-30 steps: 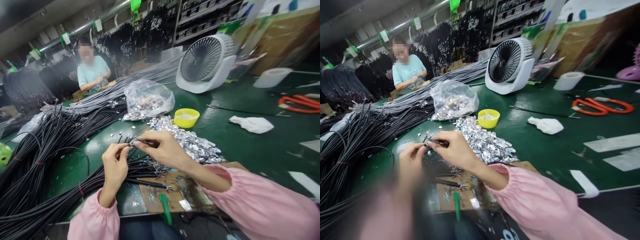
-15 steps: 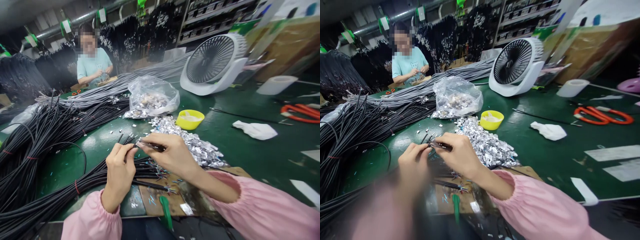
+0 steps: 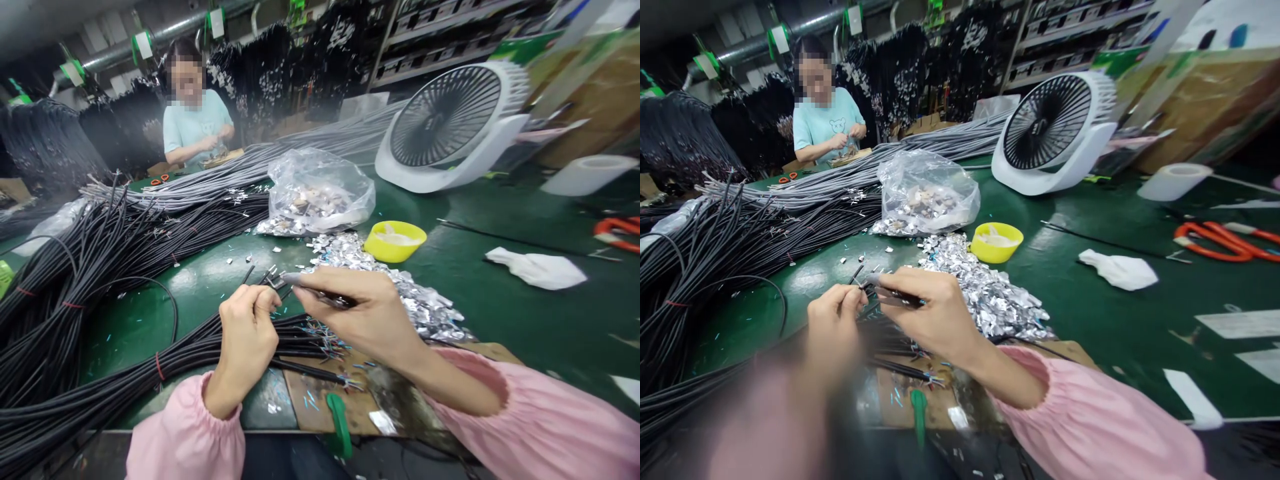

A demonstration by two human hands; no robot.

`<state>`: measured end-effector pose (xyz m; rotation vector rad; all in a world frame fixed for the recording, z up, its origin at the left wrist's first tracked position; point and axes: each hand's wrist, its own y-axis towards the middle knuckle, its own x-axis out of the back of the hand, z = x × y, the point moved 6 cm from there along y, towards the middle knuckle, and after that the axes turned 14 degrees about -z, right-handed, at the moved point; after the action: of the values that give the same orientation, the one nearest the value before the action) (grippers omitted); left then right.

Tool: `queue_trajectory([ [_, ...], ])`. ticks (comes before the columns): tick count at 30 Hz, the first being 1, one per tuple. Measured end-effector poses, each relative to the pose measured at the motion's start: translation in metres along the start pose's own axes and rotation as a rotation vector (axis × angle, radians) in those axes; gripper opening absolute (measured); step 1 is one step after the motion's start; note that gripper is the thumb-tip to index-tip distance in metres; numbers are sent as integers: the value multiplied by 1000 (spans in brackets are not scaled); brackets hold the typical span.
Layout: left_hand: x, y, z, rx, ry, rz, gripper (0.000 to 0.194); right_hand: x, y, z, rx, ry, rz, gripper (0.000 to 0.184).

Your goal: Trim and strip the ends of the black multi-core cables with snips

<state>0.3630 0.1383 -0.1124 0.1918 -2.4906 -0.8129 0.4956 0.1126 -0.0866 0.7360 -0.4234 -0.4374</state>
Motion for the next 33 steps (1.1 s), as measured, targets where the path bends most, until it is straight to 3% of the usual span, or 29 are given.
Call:
queue_trajectory([
  [4,0,2,5,94,-63,-7,29,-2,-2,-2,32,-69,16,19],
  [9,4,4,11,214,-176,-88,25,-3,-3,-10,37,-232,35,34],
  [13,4,3,10,212,-180,-94,22,-9,-4,-11,8,-163,139,32],
  [24,1,1,12,240,-213,-108,17,-9,-3,-12,-4,-139,139,29],
  [26,-1,4,13,288,-265,-37,22,-8,-4,-13,-9,-147,132,27],
  [30,-10,10,10,382,-462,284,45,-6,-1,-10,-15,-91,154,26],
  [33,-8,12,6,304,-416,368,45,2,5,-6,-8,-72,146,25],
])
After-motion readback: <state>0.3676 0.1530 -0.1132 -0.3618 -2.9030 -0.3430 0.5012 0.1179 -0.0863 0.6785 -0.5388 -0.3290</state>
